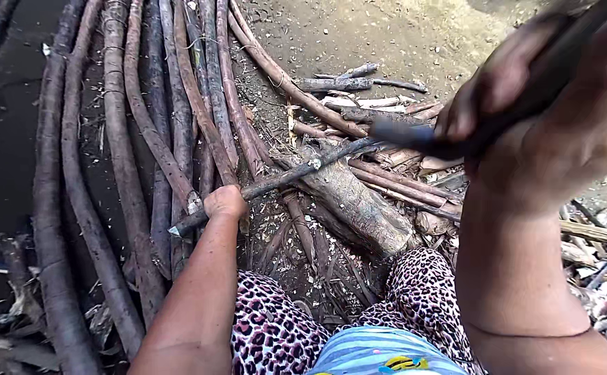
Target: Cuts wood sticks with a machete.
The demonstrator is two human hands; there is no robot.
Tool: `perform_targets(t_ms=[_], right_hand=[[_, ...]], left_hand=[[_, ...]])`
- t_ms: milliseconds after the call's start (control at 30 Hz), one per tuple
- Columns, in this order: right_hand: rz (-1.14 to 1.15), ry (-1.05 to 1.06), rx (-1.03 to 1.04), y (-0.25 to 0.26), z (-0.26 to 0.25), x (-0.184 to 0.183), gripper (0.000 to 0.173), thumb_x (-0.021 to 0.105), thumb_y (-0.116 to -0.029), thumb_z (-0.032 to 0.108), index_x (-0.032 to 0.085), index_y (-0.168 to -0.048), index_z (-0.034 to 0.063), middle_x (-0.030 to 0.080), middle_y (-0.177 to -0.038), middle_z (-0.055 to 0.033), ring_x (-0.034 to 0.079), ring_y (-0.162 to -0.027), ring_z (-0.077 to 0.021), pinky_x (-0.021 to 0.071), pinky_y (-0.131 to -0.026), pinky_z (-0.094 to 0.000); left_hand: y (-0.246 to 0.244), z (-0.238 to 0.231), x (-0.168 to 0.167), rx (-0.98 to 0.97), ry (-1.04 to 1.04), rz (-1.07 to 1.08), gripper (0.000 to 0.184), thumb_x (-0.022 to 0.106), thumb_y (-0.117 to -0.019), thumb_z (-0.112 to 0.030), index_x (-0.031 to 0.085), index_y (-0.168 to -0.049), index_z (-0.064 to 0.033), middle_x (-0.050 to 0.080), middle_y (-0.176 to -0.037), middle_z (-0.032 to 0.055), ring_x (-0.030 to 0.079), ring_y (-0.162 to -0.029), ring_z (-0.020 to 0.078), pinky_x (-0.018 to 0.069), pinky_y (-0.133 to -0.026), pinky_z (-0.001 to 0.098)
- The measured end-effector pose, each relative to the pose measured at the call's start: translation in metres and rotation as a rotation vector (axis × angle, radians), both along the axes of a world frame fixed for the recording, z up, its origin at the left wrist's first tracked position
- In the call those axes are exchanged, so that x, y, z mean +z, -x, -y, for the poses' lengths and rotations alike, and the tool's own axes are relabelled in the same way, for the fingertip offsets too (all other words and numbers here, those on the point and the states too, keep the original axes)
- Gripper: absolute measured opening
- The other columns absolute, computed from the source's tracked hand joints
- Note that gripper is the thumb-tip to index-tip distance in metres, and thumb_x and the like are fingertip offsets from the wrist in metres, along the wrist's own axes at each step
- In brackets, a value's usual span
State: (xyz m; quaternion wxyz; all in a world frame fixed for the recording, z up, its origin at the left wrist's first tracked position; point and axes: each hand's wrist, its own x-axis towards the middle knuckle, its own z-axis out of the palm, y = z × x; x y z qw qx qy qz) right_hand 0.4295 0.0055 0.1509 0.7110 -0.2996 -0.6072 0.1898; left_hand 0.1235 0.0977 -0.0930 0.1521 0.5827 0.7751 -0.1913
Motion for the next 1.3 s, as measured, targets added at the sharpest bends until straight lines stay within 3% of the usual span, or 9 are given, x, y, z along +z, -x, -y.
perform_targets(t_ms=[133,233,333,533,733,900,1000,1100,1300], right_hand=[[-0.092,0.016,-0.27,0.018,-0.02,-0.052,0.026,0.028,-0.1086,0.016,0.041,-0.087,0.008,0.046,-0.054,0.001,0.053,-0.043,-0.0138,0.0556,-0.044,-0.0355],[0.458,0.923,-0.296,0.03,0.048,-0.228,0.041,0.039,-0.1106,0.029,0.053,-0.121,-0.0077,0.064,-0.083,-0.0191,0.067,-0.074,-0.0308,0.0578,-0.072,-0.048],[0.719,1.589,0.051,0.036,0.061,-0.289,0.043,0.044,-0.1109,0.032,0.051,-0.135,-0.0021,0.065,-0.118,-0.0231,0.066,-0.111,-0.0331,0.0496,-0.1,-0.0492],[0.166,1.713,0.314,0.012,0.045,-0.215,0.029,0.044,-0.1123,0.032,0.053,-0.113,0.0043,0.047,-0.063,-0.0007,0.048,-0.044,-0.0106,0.0482,-0.044,-0.0262],[0.272,1.686,0.303,0.003,0.039,-0.21,0.036,0.042,-0.1123,0.037,0.053,-0.124,0.0052,0.051,-0.067,-0.0033,0.052,-0.046,-0.0126,0.0506,-0.046,-0.0281],[0.678,1.599,0.05,0.043,0.058,-0.293,0.043,0.045,-0.1107,0.029,0.047,-0.142,-0.0009,0.066,-0.121,-0.024,0.066,-0.115,-0.0343,0.0495,-0.103,-0.0503],[0.501,1.534,-0.005,0.044,0.06,-0.298,0.035,0.051,-0.109,0.026,0.057,-0.128,-0.0033,0.066,-0.106,-0.0205,0.066,-0.098,-0.0287,0.0517,-0.092,-0.0451],[0.231,1.442,0.022,0.031,0.059,-0.269,0.029,0.049,-0.1096,0.026,0.06,-0.114,-0.0002,0.056,-0.074,-0.006,0.056,-0.055,-0.0141,0.0531,-0.056,-0.0327],[0.021,0.702,0.035,0.004,0.035,-0.139,0.021,0.044,-0.1084,0.021,0.058,-0.104,0.0072,0.056,-0.063,0.0097,0.054,-0.049,-0.0016,0.0519,-0.049,-0.0215]], left_hand=[[0.0,0.0,-0.002,0.006,0.007,-0.008,0.027,0.079,-0.0862,-0.021,0.07,-0.101,-0.0003,0.071,-0.111,0.0267,0.069,-0.109,0.0447,0.053,-0.086,0.0668],[0.0,0.001,0.001,0.003,0.001,0.014,0.028,0.079,-0.0871,-0.02,0.07,-0.103,0.0006,0.071,-0.112,0.0281,0.068,-0.109,0.0472,0.0523,-0.086,0.0679],[0.002,0.004,0.004,-0.006,-0.003,0.064,0.028,0.076,-0.0908,-0.017,0.069,-0.109,0.0025,0.069,-0.115,0.0308,0.066,-0.112,0.0492,0.0507,-0.089,0.0701],[0.005,0.01,-0.007,-0.074,-0.097,-0.005,0.029,0.076,-0.091,-0.016,0.07,-0.117,-0.0036,0.071,-0.114,0.0265,0.068,-0.11,0.0465,0.0522,-0.089,0.0662],[0.007,0.007,-0.008,-0.104,-0.149,-0.02,0.031,0.077,-0.0881,-0.015,0.069,-0.117,-0.005,0.072,-0.113,0.0241,0.069,-0.11,0.0455,0.0525,-0.089,0.0653],[0.008,-0.005,0.001,-0.058,0.032,0.044,0.028,0.078,-0.09,-0.024,0.07,-0.104,-0.0007,0.07,-0.111,0.0286,0.067,-0.109,0.0475,0.0514,-0.087,0.0688],[0.009,-0.008,0.002,-0.041,0.106,0.081,0.03,0.078,-0.0897,-0.024,0.07,-0.101,0.0029,0.069,-0.11,0.0295,0.067,-0.11,0.0476,0.0506,-0.089,0.0694],[0.022,-0.021,-0.01,-0.087,0.2,0.154,0.029,0.077,-0.0893,-0.021,0.068,-0.101,0.004,0.07,-0.105,0.0282,0.068,-0.105,0.0457,0.0506,-0.087,0.0686],[0.028,-0.032,-0.014,-0.013,0.32,0.295,0.027,0.08,-0.0886,-0.013,0.065,-0.102,0.0052,0.065,-0.084,0.019,0.063,-0.074,0.03,0.0529,-0.073,0.0514]])
